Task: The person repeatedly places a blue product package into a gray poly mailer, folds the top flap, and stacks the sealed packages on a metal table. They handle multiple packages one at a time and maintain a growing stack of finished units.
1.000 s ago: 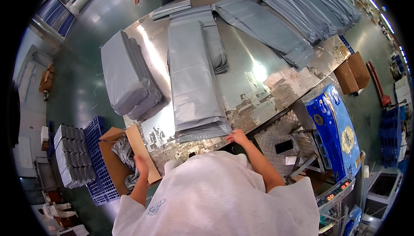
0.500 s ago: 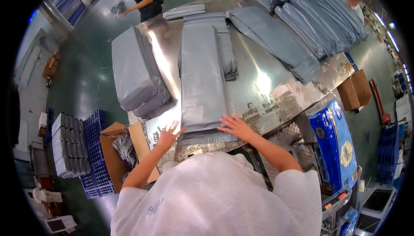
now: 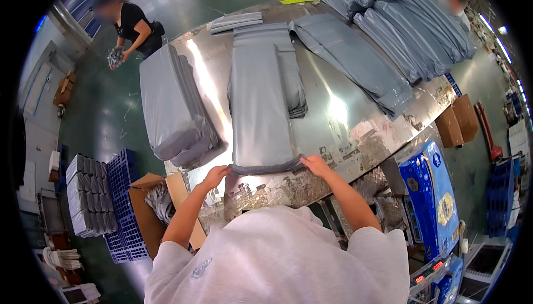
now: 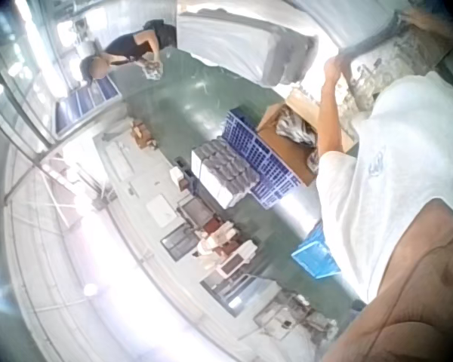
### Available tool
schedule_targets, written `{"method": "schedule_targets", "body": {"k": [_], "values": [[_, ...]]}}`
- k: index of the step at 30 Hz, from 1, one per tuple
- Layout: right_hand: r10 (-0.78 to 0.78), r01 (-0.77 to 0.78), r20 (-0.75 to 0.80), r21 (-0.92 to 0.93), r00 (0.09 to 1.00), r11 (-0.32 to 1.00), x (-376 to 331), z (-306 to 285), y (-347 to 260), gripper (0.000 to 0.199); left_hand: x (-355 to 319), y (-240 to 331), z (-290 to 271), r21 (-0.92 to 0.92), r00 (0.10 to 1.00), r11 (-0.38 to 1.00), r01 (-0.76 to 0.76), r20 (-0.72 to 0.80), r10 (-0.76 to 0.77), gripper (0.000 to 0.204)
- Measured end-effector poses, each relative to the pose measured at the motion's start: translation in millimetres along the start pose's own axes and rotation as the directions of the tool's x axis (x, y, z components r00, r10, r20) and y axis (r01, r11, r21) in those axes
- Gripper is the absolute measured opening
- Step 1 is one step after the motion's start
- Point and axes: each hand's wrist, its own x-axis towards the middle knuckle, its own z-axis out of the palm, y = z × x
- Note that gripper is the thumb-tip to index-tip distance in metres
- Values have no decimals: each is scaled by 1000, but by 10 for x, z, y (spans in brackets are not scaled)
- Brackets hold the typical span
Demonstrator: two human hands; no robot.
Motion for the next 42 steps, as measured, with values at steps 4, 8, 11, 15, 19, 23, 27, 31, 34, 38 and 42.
{"method": "schedule_targets", "body": {"k": [4,8,11,15,19,23,27,31,34,38,42], "values": [[57,28,-170,458,984,889,578,353,233,41,628,-301,383,-637,994,771,15,-74,-81,32],[140,-4,-289,426,947,905,781,729,-244,34,859,-1082,844,-530,876,848,-18,-417,-241,37],[348,-50,-82,933,934,356,912,804,-88,51,1054,-209,797,-974,883,223,37,-72,-464,57],[134,-215,194,962,972,169,662,254,-738,55,710,522,45,-964,973,208,165,124,-196,65],[55,-228,222,922,974,313,570,-121,-1428,51,529,833,-590,-935,986,346,76,18,-168,58],[-114,-80,125,937,985,339,449,-85,-1946,52,-8,1120,-976,-919,967,359,-161,-219,-128,59],[-276,46,78,908,958,416,331,59,-2598,62,-646,1002,-1199,-830,881,448,-331,-442,-167,72],[-369,59,110,907,923,417,725,338,-3318,70,-941,770,-1800,-807,781,406,-429,-558,-282,66],[-402,27,149,915,903,402,1049,638,-3878,71,-926,516,-2277,-858,731,325,-399,-511,-451,66],[-205,98,52,747,977,657,1604,1299,-3769,67,-673,-17,-2385,-819,432,557,-137,-556,-710,64],[-508,473,-83,517,857,713,1317,1134,-3041,64,-615,-1263,-1721,-497,307,809,-314,-860,-409,47]]}}
